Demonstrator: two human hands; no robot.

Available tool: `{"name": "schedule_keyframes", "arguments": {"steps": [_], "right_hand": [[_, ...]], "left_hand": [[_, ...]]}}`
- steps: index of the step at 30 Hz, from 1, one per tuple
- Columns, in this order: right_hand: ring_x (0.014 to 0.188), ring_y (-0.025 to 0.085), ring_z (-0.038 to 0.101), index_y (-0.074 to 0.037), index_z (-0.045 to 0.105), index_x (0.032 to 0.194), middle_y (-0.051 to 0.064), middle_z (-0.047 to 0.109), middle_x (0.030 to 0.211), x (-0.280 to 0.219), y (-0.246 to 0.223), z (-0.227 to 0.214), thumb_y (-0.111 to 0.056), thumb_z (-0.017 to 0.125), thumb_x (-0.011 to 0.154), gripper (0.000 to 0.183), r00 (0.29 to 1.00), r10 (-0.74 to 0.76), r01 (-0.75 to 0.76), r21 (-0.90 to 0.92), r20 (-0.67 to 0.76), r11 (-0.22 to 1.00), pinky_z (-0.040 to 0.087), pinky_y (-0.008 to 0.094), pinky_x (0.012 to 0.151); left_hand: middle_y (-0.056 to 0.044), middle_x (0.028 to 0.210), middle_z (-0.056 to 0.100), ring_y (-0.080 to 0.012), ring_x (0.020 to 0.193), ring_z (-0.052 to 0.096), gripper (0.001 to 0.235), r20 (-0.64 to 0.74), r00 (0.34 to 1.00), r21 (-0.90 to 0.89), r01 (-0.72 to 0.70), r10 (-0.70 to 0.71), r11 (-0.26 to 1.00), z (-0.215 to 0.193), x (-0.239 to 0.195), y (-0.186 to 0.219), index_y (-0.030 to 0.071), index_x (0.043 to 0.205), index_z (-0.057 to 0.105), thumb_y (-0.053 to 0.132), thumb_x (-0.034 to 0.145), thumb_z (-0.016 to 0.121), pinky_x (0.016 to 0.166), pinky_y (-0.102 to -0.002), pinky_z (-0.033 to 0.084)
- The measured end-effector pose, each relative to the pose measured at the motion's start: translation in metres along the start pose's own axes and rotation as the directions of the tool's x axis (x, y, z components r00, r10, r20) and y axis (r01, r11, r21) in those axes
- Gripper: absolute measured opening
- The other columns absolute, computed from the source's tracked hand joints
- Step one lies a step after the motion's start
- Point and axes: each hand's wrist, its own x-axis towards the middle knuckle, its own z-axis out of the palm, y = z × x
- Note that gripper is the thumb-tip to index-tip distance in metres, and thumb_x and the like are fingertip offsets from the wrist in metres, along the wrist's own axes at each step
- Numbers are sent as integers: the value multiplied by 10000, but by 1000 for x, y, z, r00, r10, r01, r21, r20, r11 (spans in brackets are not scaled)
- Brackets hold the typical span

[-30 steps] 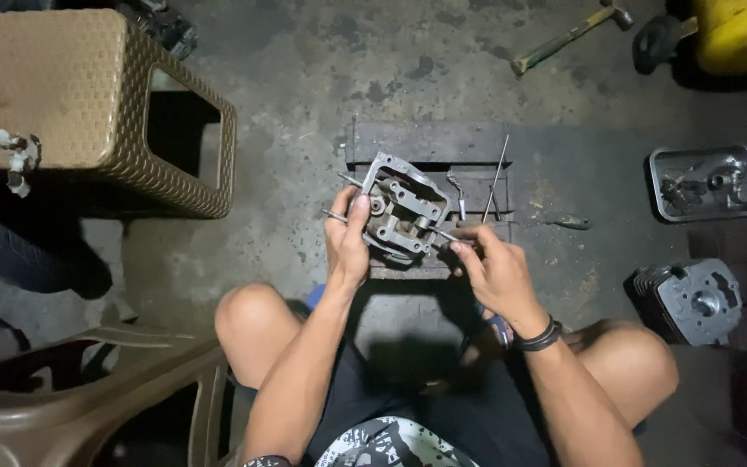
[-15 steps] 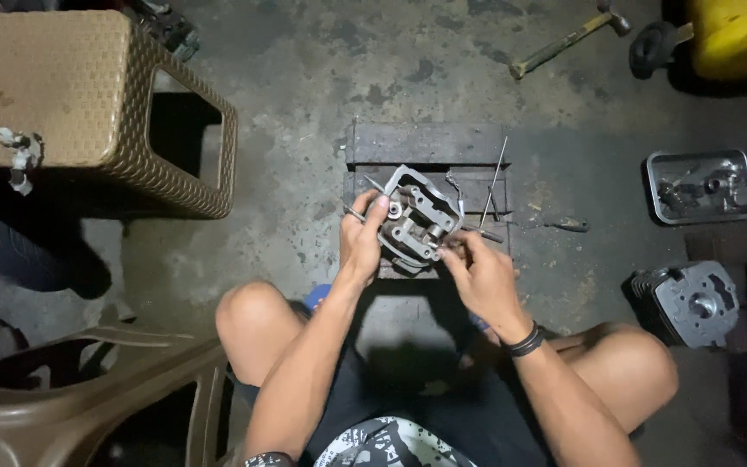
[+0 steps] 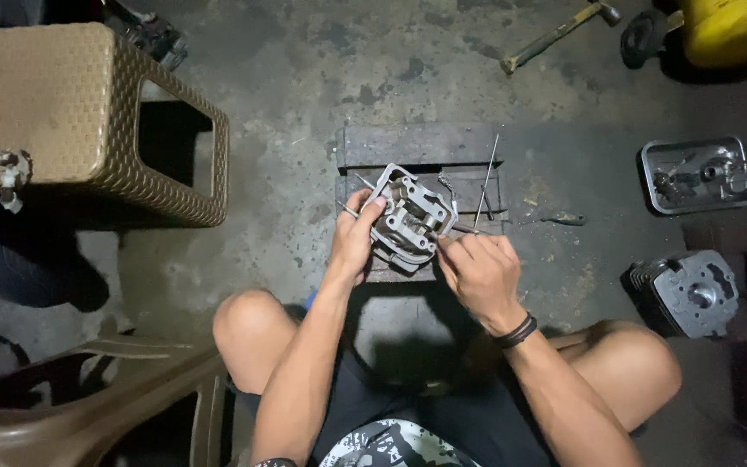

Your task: Repairing a motorcycle engine cylinder head by manipulating internal components with a small tool.

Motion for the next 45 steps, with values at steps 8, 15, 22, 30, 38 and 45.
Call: {"name": "schedule_keyframes", "arguments": {"steps": [8,15,22,30,38,45], "right_hand": [[677,195,587,-198,698,979,-30,510,726,9,-2,-1,-259,697,976,61,999,-35,36,-50,16,998,465,346,697],[727,231,603,-209,702,1005,14,532,758,27,-9,-10,-241,689,978,44,999,-43,43,-35,8,998,485,373,693],[781,292,722,-155,755,1112,58,674,831,41,-18,-27,-197,700,992,139,969,241,-244,373,55,895,571,366,666],[704,288,727,-84,775,1084,153,717,817,49,-28,-22,-123,809,891,200,837,531,-525,470,132,710,562,378,630],[745,67,595,-70,773,1156,14,641,847,42,-51,-5,-103,777,914,244,537,786,-549,835,306,50,542,244,686],[992,272,728,-90,785,1200,185,763,1083,6,-50,21,-137,701,983,238,558,812,-635,719,174,282,571,412,878]], "left_hand": [[-182,1131,723,-396,1177,632,505,-8,999,292,-36,40,956,-12,14,22,142,1166,722,563,924,584,1005,-489,469],[-249,1335,631,-425,1331,533,696,-11,991,373,125,-131,919,0,18,67,83,1269,643,645,858,630,1101,-511,406],[-274,1386,569,-443,1362,491,737,2,997,365,72,-78,928,5,45,55,80,1362,562,628,878,656,1121,-529,395],[-293,1362,545,-452,1328,514,862,-56,992,300,-90,112,950,26,29,62,37,1382,485,522,753,819,1135,-514,389],[-271,1194,579,-451,1228,554,700,-44,949,295,-286,312,912,22,35,30,25,1294,546,427,791,820,1079,-509,405],[-284,1265,556,-469,1273,519,778,-172,918,286,-301,358,910,23,21,1,30,1353,488,455,789,816,1108,-531,375]]}}
